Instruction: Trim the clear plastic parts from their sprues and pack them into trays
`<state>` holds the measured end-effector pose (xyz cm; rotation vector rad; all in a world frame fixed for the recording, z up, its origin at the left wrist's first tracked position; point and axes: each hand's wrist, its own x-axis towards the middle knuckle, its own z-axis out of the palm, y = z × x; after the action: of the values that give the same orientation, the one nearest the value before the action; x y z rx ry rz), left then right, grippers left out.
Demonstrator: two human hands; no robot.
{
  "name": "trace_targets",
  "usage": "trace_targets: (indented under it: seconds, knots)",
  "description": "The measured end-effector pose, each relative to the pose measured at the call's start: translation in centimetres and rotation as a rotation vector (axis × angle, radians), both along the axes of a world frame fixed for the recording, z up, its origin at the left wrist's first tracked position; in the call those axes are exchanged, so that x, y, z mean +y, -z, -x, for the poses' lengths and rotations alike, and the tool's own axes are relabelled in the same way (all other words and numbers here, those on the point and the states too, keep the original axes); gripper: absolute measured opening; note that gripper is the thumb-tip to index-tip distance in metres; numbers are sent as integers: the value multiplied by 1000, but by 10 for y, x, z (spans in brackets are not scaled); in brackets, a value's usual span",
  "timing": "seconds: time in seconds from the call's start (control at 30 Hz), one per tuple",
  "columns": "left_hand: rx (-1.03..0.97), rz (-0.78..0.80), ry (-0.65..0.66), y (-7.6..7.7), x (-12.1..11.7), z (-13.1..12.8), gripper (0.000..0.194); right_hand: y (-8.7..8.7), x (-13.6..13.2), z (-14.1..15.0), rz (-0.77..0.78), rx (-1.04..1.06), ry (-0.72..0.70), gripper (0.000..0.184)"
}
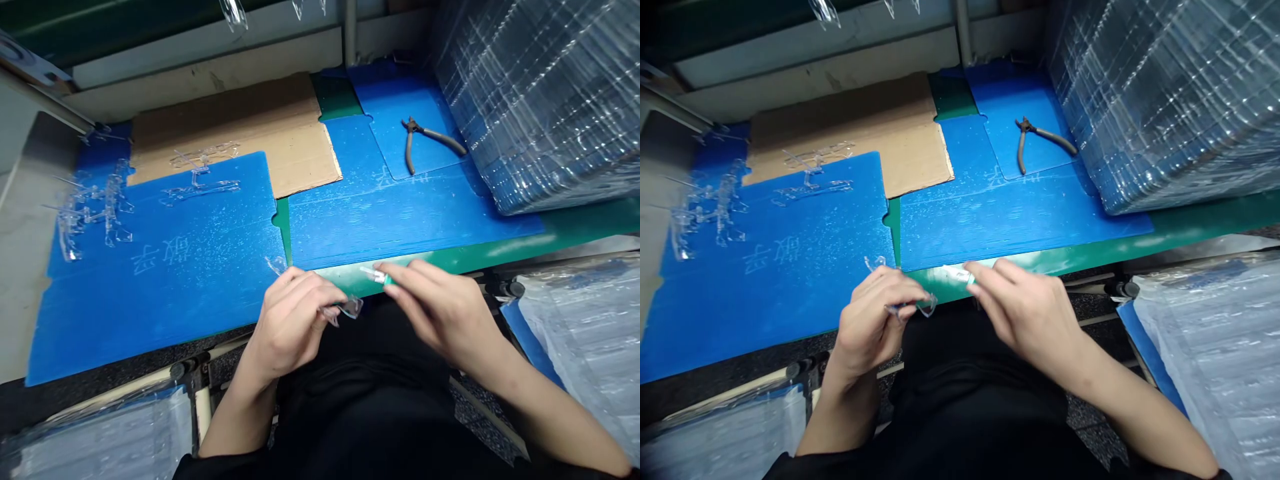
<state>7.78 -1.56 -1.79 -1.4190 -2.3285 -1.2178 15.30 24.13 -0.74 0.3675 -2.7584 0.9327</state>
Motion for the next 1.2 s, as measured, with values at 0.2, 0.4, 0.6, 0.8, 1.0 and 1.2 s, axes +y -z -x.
trace_targets:
  seconds: [0.2,0.4,0.6,0.8,1.0,1.2]
  knots:
    - [-378,-99,150,-3,13,-14,22,8,10,13,141,-16,50,32]
    - [-642,-267,224,11,24,-18,39,-10,-1,-10,95,62,-182,44]
    - [-651,-300,233,12,28,-19,44,-7,-1,-18,84,95,-197,50]
    - [-653,-285,234,11,29,-19,42,-9,-2,-23,112,107,-218,49]
    - [-647,-289,262,12,29,-19,38,-9,0,-25,155,25,-275,52]
    - [-619,-287,276,13,29,-19,39,-10,-1,-24,267,-21,-284,51]
